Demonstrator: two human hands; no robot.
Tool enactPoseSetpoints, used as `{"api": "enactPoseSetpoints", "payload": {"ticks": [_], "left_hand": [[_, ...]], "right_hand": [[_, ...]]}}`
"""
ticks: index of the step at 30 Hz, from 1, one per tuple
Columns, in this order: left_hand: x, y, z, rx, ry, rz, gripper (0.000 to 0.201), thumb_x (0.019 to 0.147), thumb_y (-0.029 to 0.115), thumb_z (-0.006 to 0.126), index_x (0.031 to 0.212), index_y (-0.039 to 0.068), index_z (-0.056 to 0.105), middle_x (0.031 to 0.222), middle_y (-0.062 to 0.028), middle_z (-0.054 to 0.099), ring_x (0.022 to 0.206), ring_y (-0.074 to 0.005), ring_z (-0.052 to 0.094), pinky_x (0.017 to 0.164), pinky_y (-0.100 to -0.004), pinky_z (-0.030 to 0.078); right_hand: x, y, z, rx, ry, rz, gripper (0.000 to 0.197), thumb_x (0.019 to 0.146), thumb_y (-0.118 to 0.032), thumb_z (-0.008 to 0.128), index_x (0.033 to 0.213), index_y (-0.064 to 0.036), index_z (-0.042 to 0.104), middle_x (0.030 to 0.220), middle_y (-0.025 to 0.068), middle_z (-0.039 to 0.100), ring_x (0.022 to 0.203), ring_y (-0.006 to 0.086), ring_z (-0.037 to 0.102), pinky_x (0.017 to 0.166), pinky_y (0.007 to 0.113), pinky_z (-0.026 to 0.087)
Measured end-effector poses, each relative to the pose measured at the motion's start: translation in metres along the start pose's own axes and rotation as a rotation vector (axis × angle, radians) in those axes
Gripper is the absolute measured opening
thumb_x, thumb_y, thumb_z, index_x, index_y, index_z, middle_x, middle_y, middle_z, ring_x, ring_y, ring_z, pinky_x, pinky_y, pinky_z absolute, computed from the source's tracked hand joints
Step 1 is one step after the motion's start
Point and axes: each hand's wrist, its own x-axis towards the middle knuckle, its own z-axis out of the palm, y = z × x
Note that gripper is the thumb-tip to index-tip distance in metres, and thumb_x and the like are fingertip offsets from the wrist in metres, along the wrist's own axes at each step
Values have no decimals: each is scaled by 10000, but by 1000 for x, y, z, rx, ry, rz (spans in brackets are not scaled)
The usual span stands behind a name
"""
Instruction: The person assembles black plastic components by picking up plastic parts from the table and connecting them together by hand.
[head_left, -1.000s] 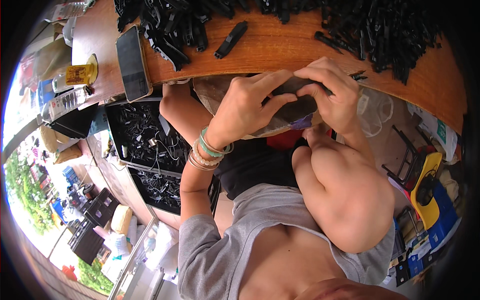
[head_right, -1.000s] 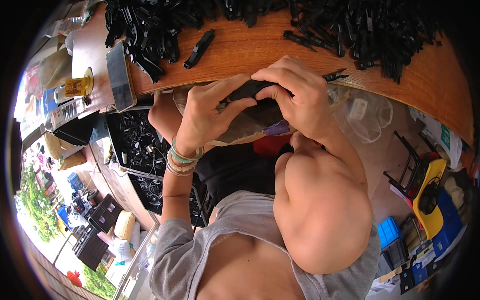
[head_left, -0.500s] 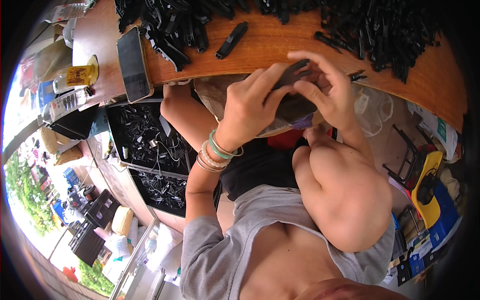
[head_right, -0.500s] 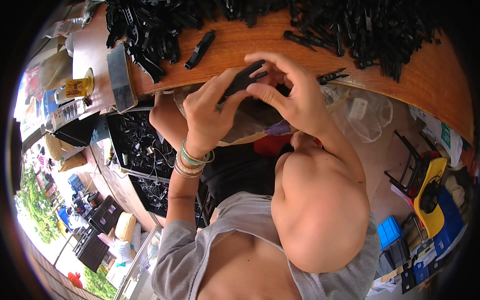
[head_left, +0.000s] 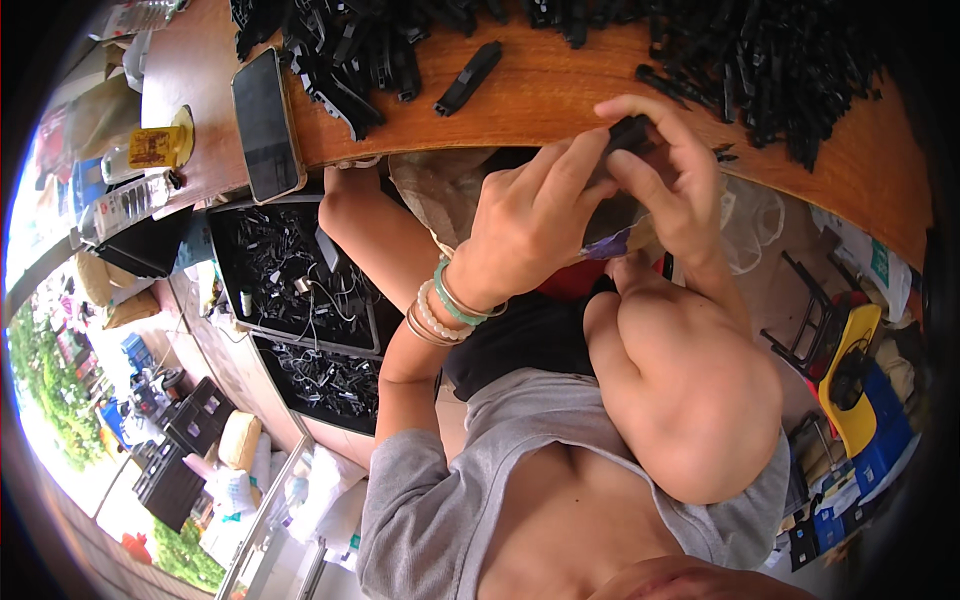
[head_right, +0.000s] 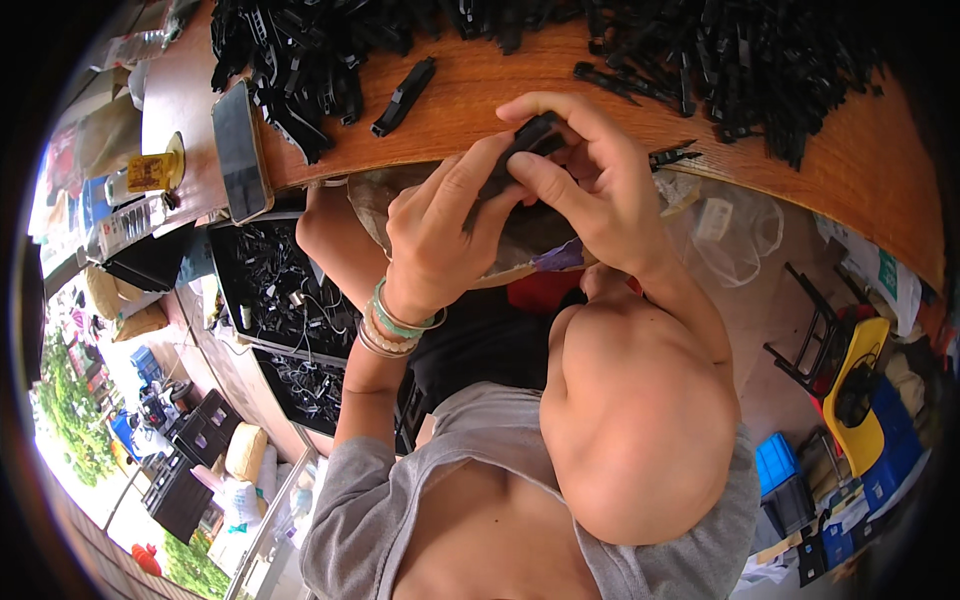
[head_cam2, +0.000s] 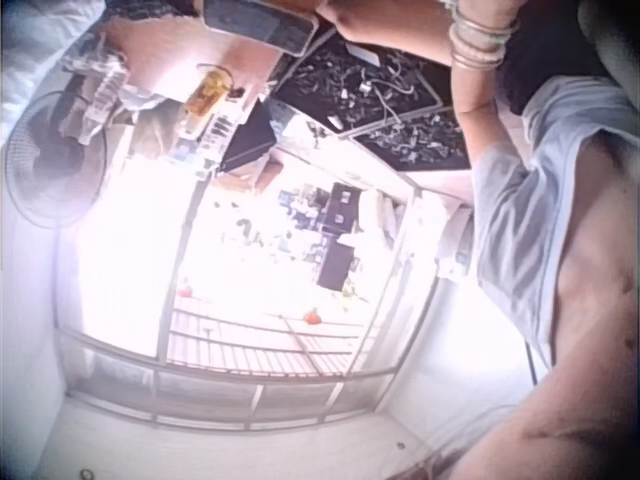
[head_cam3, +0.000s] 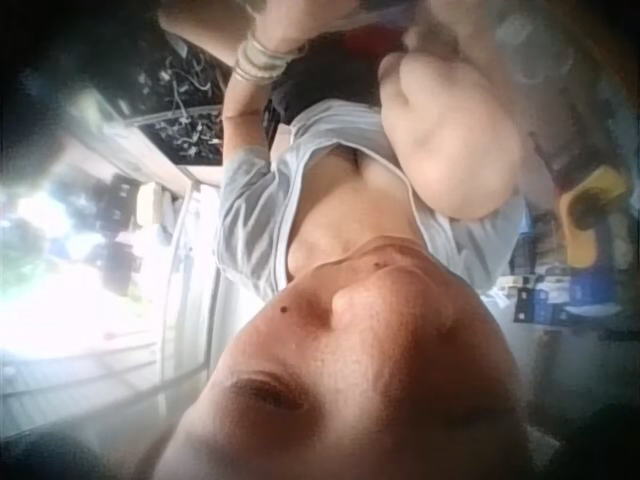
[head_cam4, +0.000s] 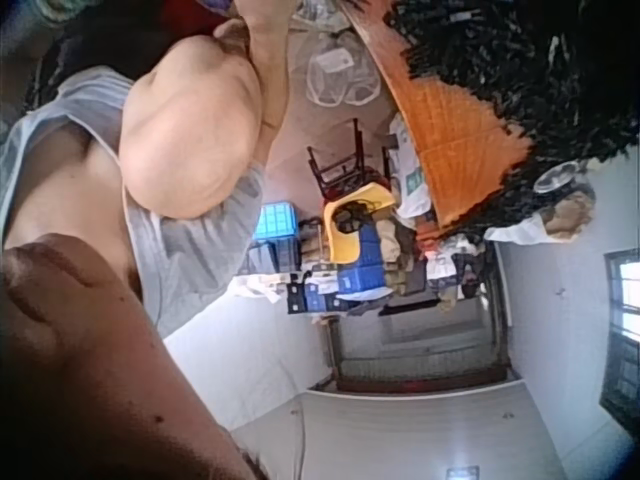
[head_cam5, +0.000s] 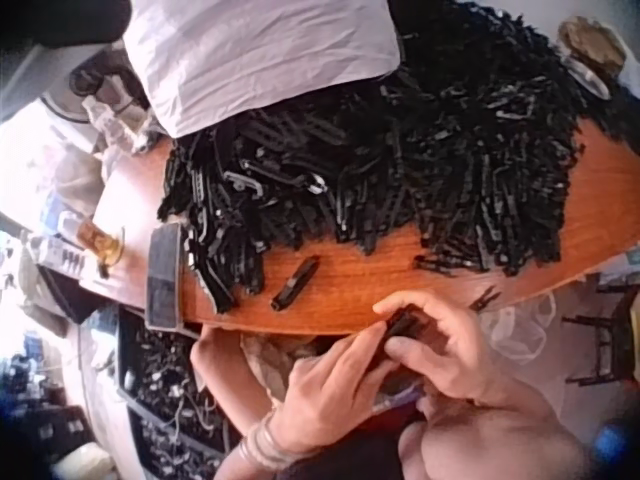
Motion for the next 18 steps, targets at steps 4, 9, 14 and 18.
{"api": "enactPoseSetpoints", "payload": {"ticks": [4,9,14,18], "left_hand": [[-5,-1,1,-96,-42,-129,380,739,40,765,1086,-20,625,805,-132,677,659,-246,674,565,-299,530],[-20,-22,-16,-59,-90,-88,329,722,118,797,971,-16,628,836,-129,633,687,-271,645,555,-339,519],[8,-50,-16,304,159,-226,228,739,118,775,884,27,625,836,-93,579,663,-275,602,537,-344,483],[9,-69,-28,510,61,-210,165,764,79,721,833,20,583,901,-83,578,714,-277,582,577,-367,466]], "right_hand": [[-4,-4,-9,-75,-61,99,302,867,-116,700,1140,-20,612,852,51,633,710,77,587,601,216,486],[-12,-3,-30,-645,-141,-134,290,769,-53,751,1041,-29,653,829,86,623,668,142,584,572,262,468],[-28,-38,-73,-1115,108,-376,325,646,41,763,947,-20,659,964,73,607,849,208,585,673,309,473],[-26,-9,-75,-1293,100,-256,329,629,54,750,936,-27,664,1004,45,596,947,249,553,798,352,456]]}}
